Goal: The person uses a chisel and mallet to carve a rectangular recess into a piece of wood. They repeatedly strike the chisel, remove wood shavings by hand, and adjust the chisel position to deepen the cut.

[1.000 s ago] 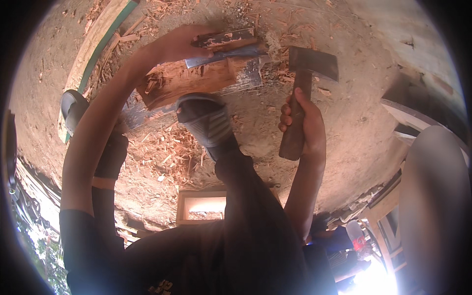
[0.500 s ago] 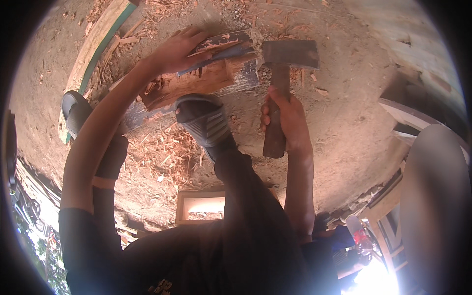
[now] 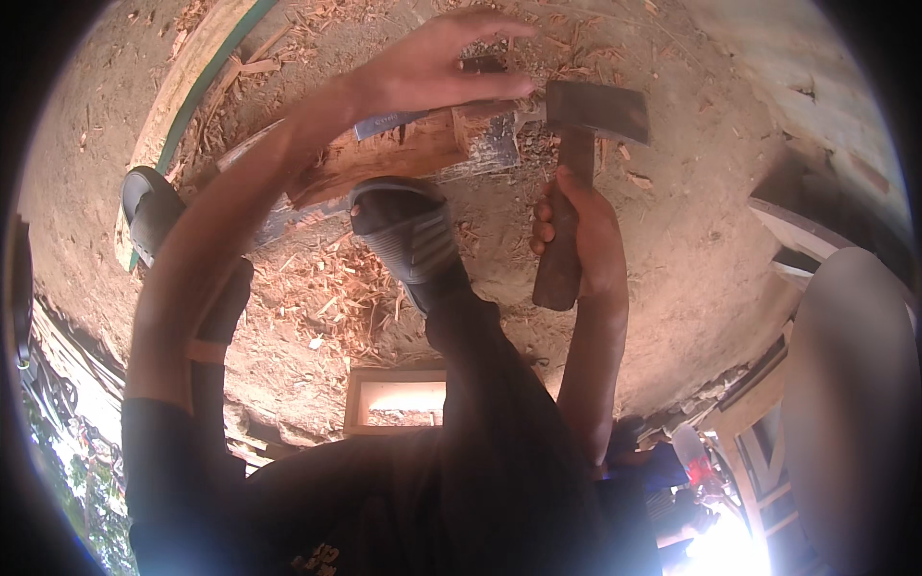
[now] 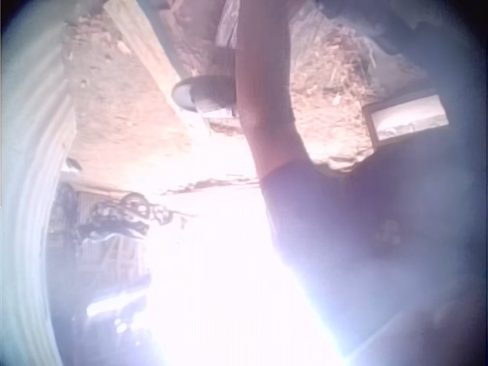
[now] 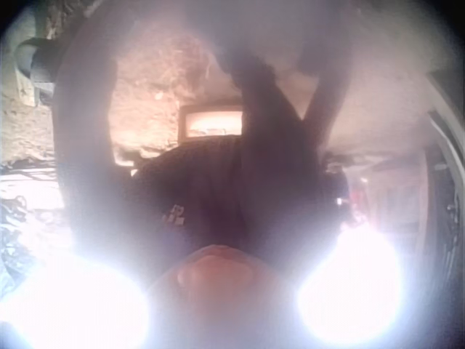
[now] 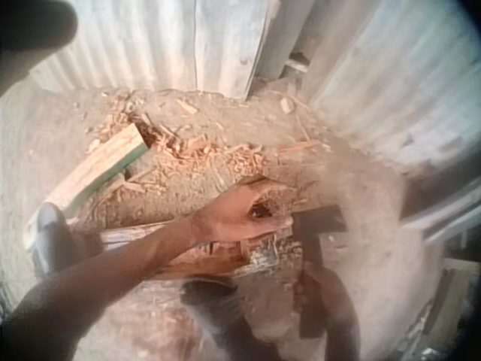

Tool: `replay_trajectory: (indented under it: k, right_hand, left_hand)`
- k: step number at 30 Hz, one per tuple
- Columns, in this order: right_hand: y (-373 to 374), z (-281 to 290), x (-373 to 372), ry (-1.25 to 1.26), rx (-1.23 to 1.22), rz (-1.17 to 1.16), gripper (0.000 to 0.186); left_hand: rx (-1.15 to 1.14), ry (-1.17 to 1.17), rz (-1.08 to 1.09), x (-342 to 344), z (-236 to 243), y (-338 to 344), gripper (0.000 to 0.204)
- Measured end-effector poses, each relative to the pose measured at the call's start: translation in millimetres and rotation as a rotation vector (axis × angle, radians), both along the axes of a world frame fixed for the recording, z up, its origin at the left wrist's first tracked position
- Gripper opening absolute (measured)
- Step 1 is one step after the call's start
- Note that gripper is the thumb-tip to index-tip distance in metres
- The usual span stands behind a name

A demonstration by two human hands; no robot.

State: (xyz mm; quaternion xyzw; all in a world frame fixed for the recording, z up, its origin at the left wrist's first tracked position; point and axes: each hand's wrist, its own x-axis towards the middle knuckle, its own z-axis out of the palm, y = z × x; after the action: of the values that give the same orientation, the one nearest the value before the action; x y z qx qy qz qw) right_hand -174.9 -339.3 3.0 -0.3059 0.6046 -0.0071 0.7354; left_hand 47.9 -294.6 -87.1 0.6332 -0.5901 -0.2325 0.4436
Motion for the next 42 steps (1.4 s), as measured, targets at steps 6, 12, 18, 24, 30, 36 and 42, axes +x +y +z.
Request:
replay_trajectory:
  k: [6,12,18,24,30,36,42]
  right_hand:
    - [1,-3,-11,0.08,-0.081,0.004,0.025]
    - [3,-31,-51,0.601,-0.68,0.571,0.045]
    - [30,62,40,-0.135,-0.587,0.4,0.046]
    - [37,84,73,-0.596,-0.427,0.439,0.047]
    - [47,89,60,-0.549,-0.719,0.825,0.044]
    - [14,52,8,-0.205,-0.487,0.424,0.035]
    - [21,-84,-82,0.61,-0.908,0.47,0.053]
  left_hand:
    - [-0.745,2.56,-0.195,-28,57,9,0.055]
    - [-1.343,2.987,-0.039,-38,100,45,0.022]
    - [-1.499,2.952,-0.338,-28,116,56,0.019]
    - [-1.518,2.917,-0.516,-34,122,47,0.023]
    - [-1.258,2.644,-0.252,-28,111,49,0.028]
    - [0.057,0.846,0.656,-23,61,30,0.029]
    - [0.444,-0.357,0.378,-54,-6,-17,0.074]
